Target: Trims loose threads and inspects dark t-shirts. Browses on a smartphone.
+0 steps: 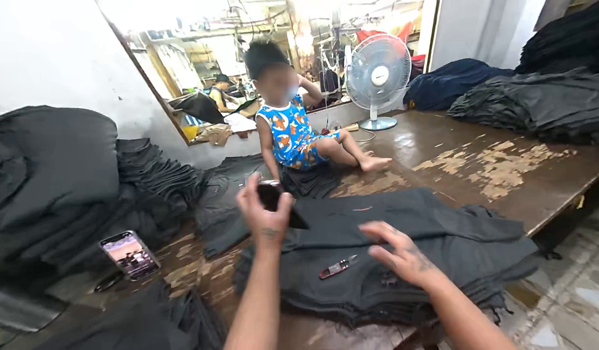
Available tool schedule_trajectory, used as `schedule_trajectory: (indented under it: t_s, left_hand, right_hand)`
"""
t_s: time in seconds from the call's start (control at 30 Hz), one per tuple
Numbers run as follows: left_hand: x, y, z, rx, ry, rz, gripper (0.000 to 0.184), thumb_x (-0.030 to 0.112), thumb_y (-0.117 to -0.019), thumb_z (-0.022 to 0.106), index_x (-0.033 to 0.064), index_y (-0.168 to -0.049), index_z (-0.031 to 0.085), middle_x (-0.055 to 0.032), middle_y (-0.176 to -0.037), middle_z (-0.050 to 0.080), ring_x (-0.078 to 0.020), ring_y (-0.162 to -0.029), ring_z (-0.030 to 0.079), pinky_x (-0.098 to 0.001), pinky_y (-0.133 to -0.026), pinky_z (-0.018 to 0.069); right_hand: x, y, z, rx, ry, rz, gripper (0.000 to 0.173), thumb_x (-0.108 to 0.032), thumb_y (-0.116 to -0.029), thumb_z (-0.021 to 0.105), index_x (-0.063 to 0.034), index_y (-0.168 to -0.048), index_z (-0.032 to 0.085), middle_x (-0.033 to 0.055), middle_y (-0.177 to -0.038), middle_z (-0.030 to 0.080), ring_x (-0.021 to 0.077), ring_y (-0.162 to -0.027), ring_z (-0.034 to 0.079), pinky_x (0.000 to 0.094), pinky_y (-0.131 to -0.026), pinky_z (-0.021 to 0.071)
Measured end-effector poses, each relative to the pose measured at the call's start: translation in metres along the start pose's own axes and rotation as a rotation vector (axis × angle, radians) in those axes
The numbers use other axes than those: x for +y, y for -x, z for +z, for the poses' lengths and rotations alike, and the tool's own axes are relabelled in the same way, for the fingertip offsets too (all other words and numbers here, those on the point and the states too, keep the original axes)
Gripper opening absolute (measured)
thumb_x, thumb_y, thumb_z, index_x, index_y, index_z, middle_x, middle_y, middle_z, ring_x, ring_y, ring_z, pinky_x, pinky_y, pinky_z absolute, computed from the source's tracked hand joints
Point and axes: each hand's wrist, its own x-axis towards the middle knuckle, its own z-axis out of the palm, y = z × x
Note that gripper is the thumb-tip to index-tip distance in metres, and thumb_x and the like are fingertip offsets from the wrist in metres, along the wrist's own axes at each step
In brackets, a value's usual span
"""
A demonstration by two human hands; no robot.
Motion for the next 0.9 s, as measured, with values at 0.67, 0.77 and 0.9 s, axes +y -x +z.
schedule_trajectory:
  t_s: [0.67, 0.77, 0.9]
  left_hand:
    - [-0.022, 0.076, 0.135, -0.356, 0.667, -0.354, 0.064, 0.038, -0.1071, 0.035, -0.0128, -0.146, 0.033, -0.0025, -0.101, 0.065, -0.0047, -0.085, 0.065, -0.0245, -0.076, 0.0573]
    - [-0.025, 0.073, 0.137, -0.38, 0.843, -0.63, 0.045, 0.025, -0.1093, 0.024, -0.0062, -0.126, 0.052, 0.0032, -0.08, 0.067, -0.0065, -0.071, 0.066, -0.0257, -0.068, 0.0585]
    - [-0.038, 0.084, 0.139, -0.373, 0.892, -0.66, 0.036, 0.023, -0.1072, 0.031, 0.0035, -0.101, 0.06, 0.0042, -0.079, 0.066, -0.0052, -0.075, 0.066, -0.026, -0.073, 0.0579]
  right_hand:
    - [0.079, -0.028, 0.031, -0.072, -0.763, 0.569, 0.059, -0.04, -0.1093, 0.016, -0.0003, -0.132, 0.053, 0.0065, -0.108, 0.071, 0.0134, -0.095, 0.071, 0.0351, -0.087, 0.0608]
    - [0.084, -0.031, 0.035, -0.051, -0.926, 0.674, 0.058, -0.042, -0.1086, 0.015, -0.004, -0.134, 0.05, 0.0075, -0.11, 0.072, 0.0193, -0.098, 0.072, 0.0395, -0.087, 0.0616]
    - [0.089, -0.035, 0.038, -0.108, -0.972, 0.714, 0.06, -0.043, -0.1074, 0.013, -0.0023, -0.136, 0.047, 0.0111, -0.115, 0.071, 0.0226, -0.104, 0.071, 0.042, -0.091, 0.0606]
